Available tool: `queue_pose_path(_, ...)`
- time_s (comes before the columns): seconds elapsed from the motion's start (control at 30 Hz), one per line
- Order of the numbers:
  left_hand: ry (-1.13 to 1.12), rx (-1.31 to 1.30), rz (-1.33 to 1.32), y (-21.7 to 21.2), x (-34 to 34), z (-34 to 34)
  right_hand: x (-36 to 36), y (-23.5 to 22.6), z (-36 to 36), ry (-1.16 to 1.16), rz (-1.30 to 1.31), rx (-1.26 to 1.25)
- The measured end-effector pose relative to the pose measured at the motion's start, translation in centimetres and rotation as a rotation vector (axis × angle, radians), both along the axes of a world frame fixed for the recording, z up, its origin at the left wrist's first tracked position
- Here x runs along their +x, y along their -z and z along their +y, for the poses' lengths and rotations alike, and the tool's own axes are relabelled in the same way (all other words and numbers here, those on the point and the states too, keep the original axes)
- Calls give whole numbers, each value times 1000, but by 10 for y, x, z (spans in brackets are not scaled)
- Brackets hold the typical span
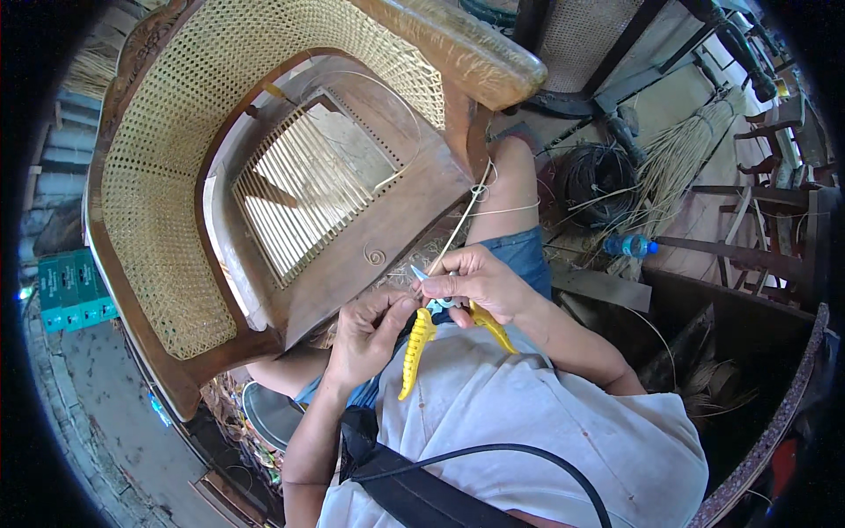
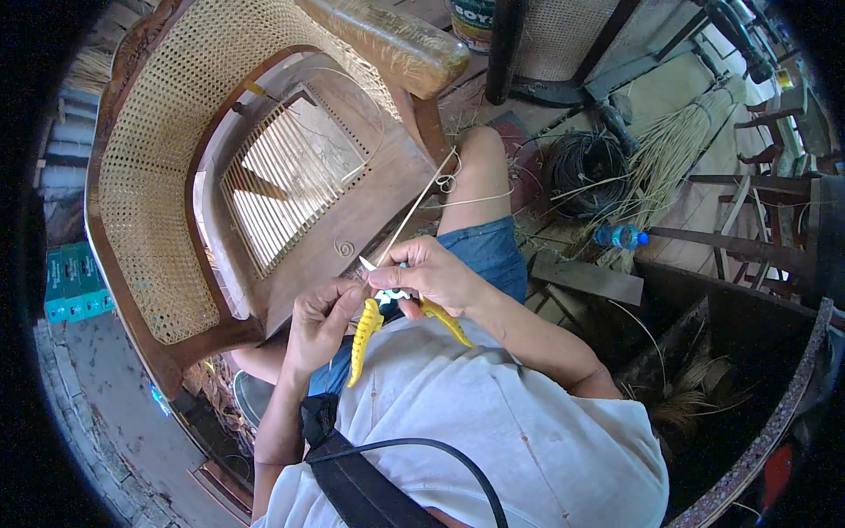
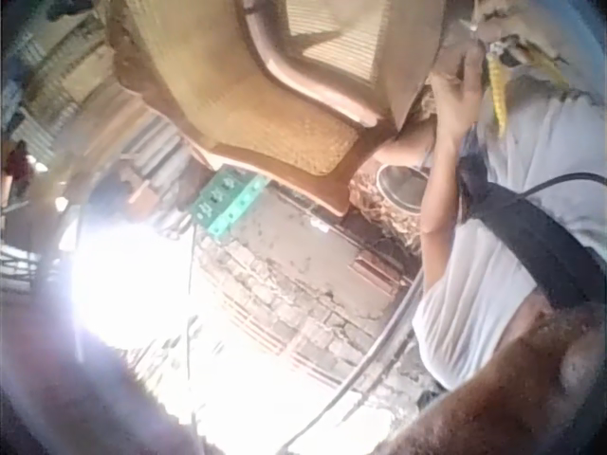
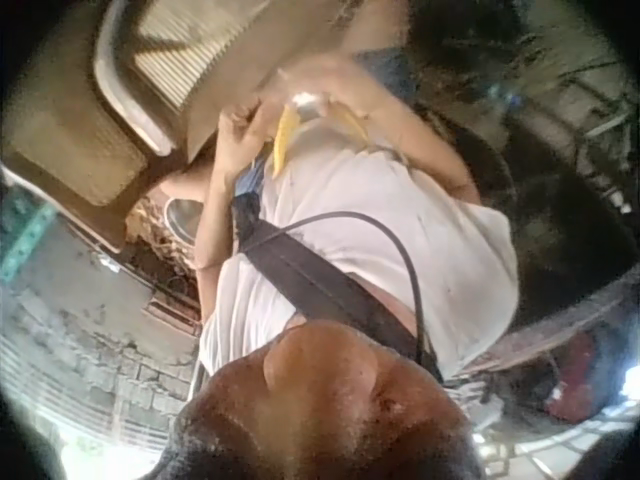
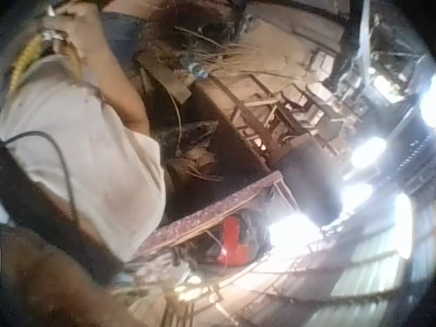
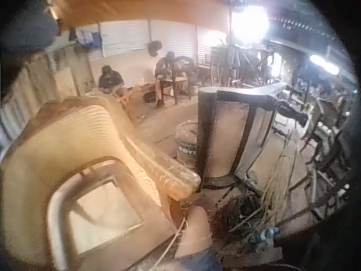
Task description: The person is weaving a cane seat for a wooden chair. They use yellow pliers to pull thin cane strips through pre-drilled holes in the chair frame, creating a woven pattern. The person works on the seat area, repeatedly threading and tightening the cane material.
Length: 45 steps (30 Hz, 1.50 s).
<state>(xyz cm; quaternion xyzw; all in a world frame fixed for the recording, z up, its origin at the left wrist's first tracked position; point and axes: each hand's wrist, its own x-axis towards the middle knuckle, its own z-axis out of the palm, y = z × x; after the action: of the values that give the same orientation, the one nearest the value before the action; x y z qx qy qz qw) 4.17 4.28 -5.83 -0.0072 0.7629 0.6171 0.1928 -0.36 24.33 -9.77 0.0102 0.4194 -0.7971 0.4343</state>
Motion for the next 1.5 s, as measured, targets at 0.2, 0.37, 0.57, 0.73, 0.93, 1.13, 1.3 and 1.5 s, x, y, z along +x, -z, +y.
queue_pose_path(0.2, 42, -158, 104, -19, 8, -11, -25, -14, 25, 58, 41, 49)
queue_pose_path(0.37, 26, -139, 113, -35, 16, -15, -33, -23, 43, 99, 34, 44)
queue_pose_path(0.57, 40, -159, 79, -37, 31, -29, -38, -19, 67, 236, 63, 63)
queue_pose_path(0.73, -8, -179, -27, -40, 40, -51, -60, -18, 110, 533, 129, 267)
queue_pose_path(0.93, -18, -164, 13, -15, -7, -7, -42, -25, 80, 199, 73, 401)
queue_pose_path(1.13, -8, 58, -54, 9, -6, 10, -21, -20, 26, 155, 114, 231)
queue_pose_path(1.3, -32, 96, -175, 3, 5, -22, -72, -16, 112, 495, 265, 292)
queue_pose_path(1.5, 35, -11, -170, 4, -6, 4, -6, -14, 27, -31, 40, 124)
